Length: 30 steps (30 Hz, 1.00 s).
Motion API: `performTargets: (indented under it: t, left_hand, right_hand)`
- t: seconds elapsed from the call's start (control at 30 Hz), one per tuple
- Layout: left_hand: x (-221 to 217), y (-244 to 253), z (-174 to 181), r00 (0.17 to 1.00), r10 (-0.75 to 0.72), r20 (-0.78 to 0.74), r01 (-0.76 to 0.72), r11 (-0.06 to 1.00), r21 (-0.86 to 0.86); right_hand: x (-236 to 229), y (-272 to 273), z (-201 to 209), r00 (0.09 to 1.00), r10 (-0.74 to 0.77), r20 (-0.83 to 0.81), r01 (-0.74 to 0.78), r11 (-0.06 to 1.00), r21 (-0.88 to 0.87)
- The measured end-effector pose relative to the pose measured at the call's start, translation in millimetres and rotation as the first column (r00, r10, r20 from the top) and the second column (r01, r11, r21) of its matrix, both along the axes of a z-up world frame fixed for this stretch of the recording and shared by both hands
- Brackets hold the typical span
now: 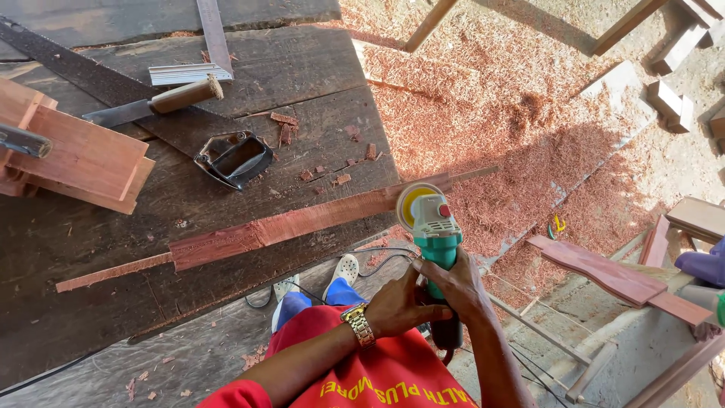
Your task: Grinding the surface of a wooden plank with an angle grinder.
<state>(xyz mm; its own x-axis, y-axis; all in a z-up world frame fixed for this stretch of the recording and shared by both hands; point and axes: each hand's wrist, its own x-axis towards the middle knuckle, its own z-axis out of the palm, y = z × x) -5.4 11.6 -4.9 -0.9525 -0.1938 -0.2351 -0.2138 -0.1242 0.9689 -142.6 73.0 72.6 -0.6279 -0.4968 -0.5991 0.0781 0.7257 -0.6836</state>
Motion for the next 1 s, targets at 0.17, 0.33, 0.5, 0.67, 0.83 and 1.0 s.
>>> performTargets:
  t: [0.17, 0.33, 0.5, 0.67, 0.83, 1.0]
  left_hand:
    - [14.1, -4.9, 4.9, 1.000, 0.023, 0.001, -0.023, 1.000, 0.013]
    - [34.4, -12.1, 9.3, 0.993, 0.109, -0.048, -0.105, 0.990, 0.089]
    - [36.7, -13.3, 8.0, 0.985, 0.161, -0.069, -0.147, 0.974, 0.172]
    - [25.8, -10.9, 0.4, 0.994, 0.107, -0.014, -0.105, 0.990, 0.099]
    - [15.6, -8.4, -0.6, 0.996, 0.080, -0.036, -0.078, 0.996, 0.049]
    - [9.1, -7.1, 0.9, 0.997, 0.076, -0.024, -0.075, 0.997, 0.028]
  right_hand:
    - [10.0, -10.6, 5.0, 0.998, 0.058, -0.020, -0.058, 0.998, 0.008]
    - [26.9, -33.9, 11.9, 0.980, 0.187, -0.072, -0.179, 0.978, 0.109]
    - [28.6, -40.0, 10.5, 0.962, 0.259, -0.090, -0.251, 0.963, 0.097]
    - [20.4, -35.4, 8.5, 0.979, 0.200, -0.036, -0.197, 0.977, 0.078]
    - [11.8, -28.0, 8.9, 0.982, 0.173, -0.071, -0.165, 0.981, 0.101]
    - [4.8, -21.0, 7.2, 0.987, 0.149, -0.059, -0.142, 0.983, 0.113]
